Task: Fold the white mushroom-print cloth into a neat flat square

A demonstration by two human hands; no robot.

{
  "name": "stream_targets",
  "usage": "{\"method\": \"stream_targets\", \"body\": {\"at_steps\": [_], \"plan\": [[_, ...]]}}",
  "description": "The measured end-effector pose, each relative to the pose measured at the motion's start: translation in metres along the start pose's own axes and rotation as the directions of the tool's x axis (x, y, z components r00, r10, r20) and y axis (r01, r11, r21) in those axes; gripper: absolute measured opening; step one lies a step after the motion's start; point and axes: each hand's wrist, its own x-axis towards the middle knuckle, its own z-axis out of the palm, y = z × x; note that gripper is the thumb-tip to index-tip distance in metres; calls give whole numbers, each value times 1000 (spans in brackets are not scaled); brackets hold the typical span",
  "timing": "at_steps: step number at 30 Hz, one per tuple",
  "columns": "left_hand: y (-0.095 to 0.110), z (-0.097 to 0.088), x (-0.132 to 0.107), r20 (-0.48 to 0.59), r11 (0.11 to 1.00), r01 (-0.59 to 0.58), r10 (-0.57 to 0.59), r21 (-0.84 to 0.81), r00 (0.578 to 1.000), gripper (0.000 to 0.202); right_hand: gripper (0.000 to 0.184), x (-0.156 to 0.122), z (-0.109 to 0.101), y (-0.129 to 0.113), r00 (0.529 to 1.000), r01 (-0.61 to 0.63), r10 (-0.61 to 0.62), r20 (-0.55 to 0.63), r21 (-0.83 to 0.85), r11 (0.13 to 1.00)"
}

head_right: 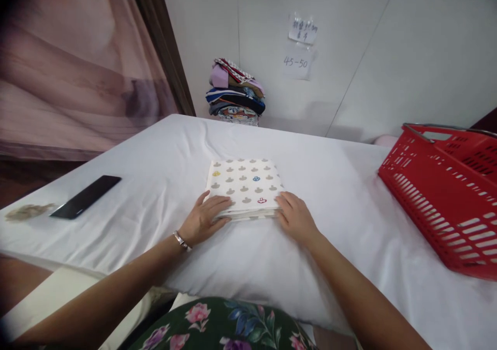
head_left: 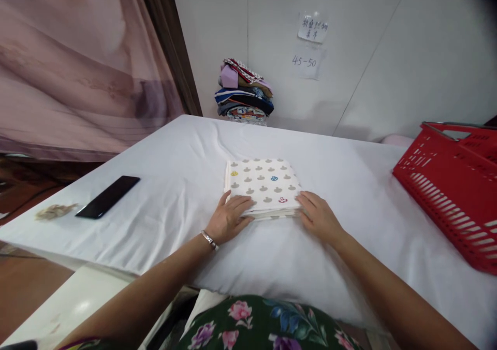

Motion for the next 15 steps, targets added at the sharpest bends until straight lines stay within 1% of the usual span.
{"method": "stream_targets", "body": {"at_steps": [2, 3, 5, 8, 10, 15], "plan": [[4, 0, 7, -5, 1000, -23, 23, 13, 1000, 32, 35, 4, 1, -2, 989, 143, -141, -38, 78, 987], [6, 1, 11, 0, 999, -33, 33, 19, 999, 30, 33, 7, 2, -3, 981, 190, -186, -52, 105, 976], [7, 4, 17, 20, 999, -49, 48, 24, 999, 24, 28, 13, 4, -3, 972, 235, -229, -55, 140, 962], [5, 8, 23, 41, 999, -53, 53, 10, 998, 20, 25, 21, 6, 0, 970, 243, -241, -29, 172, 955], [3, 9, 24, 35, 999, -46, 46, 0, 998, 21, 25, 25, 6, 2, 970, 242, -244, -12, 189, 952], [2, 7, 23, 22, 999, -15, 17, -52, 1000, 22, 27, 30, 1, 4, 977, 202, -211, 11, 242, 949]]}}
